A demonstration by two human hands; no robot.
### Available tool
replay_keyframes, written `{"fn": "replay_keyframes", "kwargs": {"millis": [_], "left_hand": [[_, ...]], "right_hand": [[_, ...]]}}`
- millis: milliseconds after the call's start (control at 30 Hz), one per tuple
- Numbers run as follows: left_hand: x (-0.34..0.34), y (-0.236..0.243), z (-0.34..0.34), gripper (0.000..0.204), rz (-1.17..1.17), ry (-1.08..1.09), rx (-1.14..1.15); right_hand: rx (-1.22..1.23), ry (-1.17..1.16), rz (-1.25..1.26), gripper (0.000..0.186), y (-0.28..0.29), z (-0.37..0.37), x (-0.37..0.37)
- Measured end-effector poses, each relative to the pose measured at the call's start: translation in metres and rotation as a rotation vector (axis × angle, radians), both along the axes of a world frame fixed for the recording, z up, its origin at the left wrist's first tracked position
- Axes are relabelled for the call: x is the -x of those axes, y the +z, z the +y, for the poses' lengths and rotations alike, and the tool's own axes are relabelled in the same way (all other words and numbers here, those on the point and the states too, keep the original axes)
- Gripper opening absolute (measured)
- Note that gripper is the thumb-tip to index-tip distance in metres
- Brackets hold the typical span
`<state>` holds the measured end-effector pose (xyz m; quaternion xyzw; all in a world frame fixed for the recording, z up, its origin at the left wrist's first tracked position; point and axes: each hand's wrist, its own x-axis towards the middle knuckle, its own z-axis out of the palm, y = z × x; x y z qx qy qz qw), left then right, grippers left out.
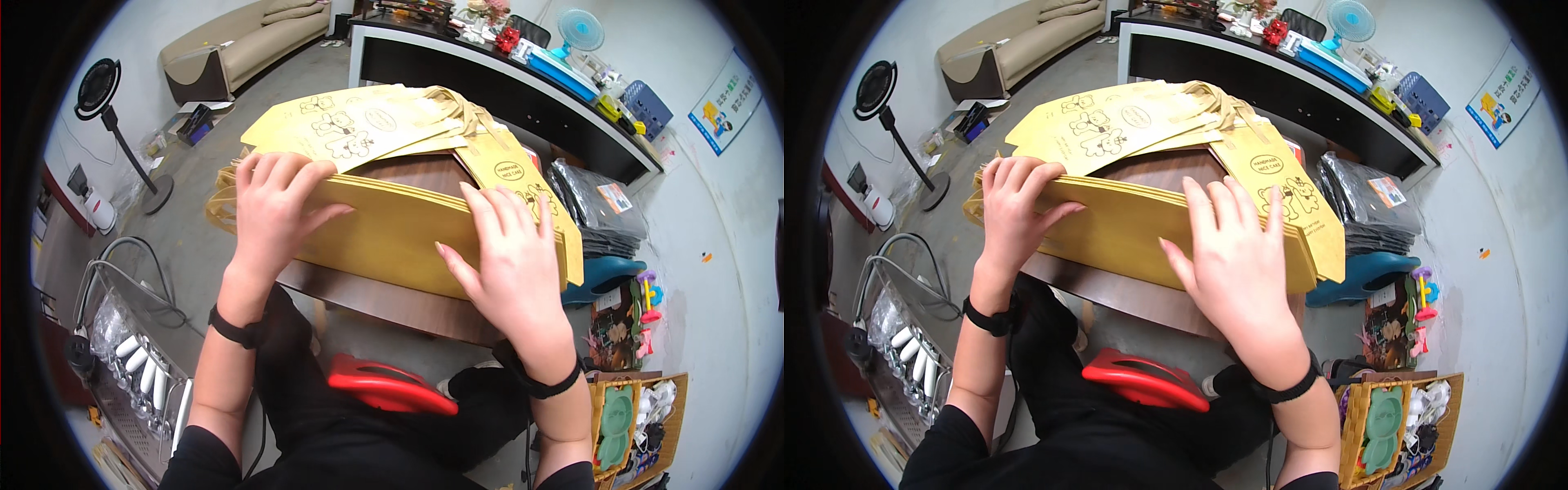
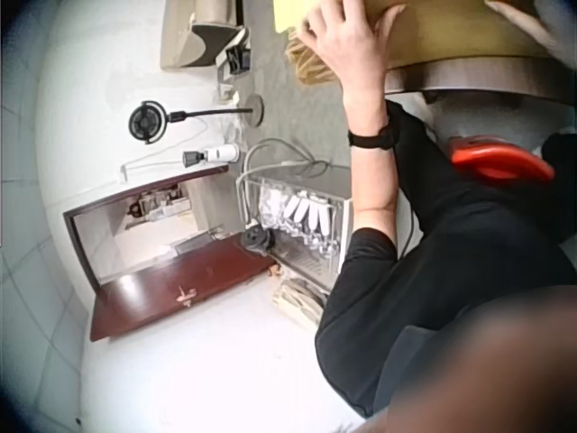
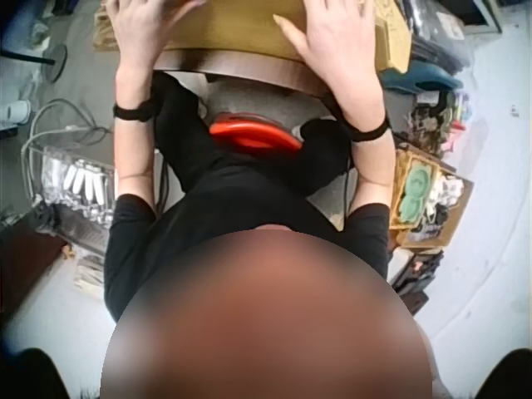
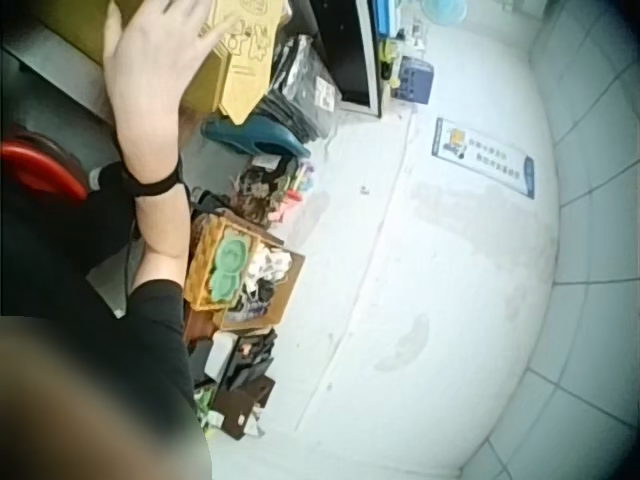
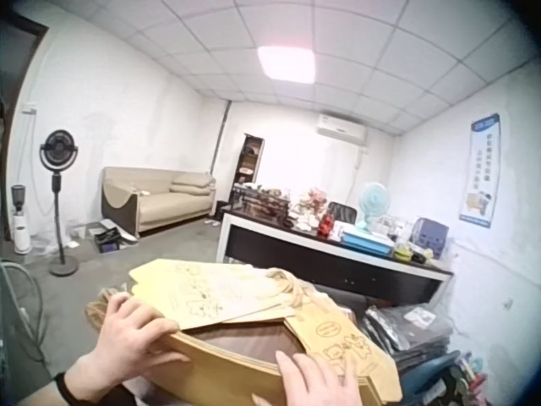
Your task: Counting and organizing a stack of yellow paper cake bags on a desk.
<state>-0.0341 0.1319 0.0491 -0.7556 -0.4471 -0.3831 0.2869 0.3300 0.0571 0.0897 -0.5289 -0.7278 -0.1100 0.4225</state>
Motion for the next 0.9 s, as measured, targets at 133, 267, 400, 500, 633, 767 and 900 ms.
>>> {"fn": "replay_keyframes", "kwargs": {"millis": [133, 267, 400, 500, 633, 767, 900], "left_hand": [[0.000, -0.006, -0.007, 0.064, -0.013, 0.015, -0.002], [0.008, -0.006, -0.009, 0.070, 0.001, 0.008, 0.077], [0.008, 0.015, -0.022, 0.083, 0.070, 0.029, 0.181], [0.020, 0.030, -0.021, 0.083, 0.135, 0.026, 0.027], [0.011, 0.031, -0.007, 0.073, 0.171, -0.068, 0.117], [0.034, 0.017, 0.011, 0.062, 0.176, -0.055, 0.188], [0.048, 0.030, 0.023, 0.062, 0.217, -0.070, 0.155]], "right_hand": [[-0.008, 0.033, -0.008, 0.048, -0.005, -0.006, 0.001], [-0.012, -0.025, 0.002, 0.047, 0.004, 0.009, 0.023], [-0.031, -0.159, 0.038, 0.046, 0.002, 0.018, 0.047], [-0.054, -0.274, 0.082, 0.046, -0.003, 0.023, 0.069], [-0.085, -0.406, 0.141, 0.045, -0.010, 0.023, 0.088], [-0.110, -0.519, 0.207, 0.045, -0.017, 0.028, 0.101], [-0.111, -0.614, 0.247, 0.044, -0.004, 0.040, 0.104]]}}
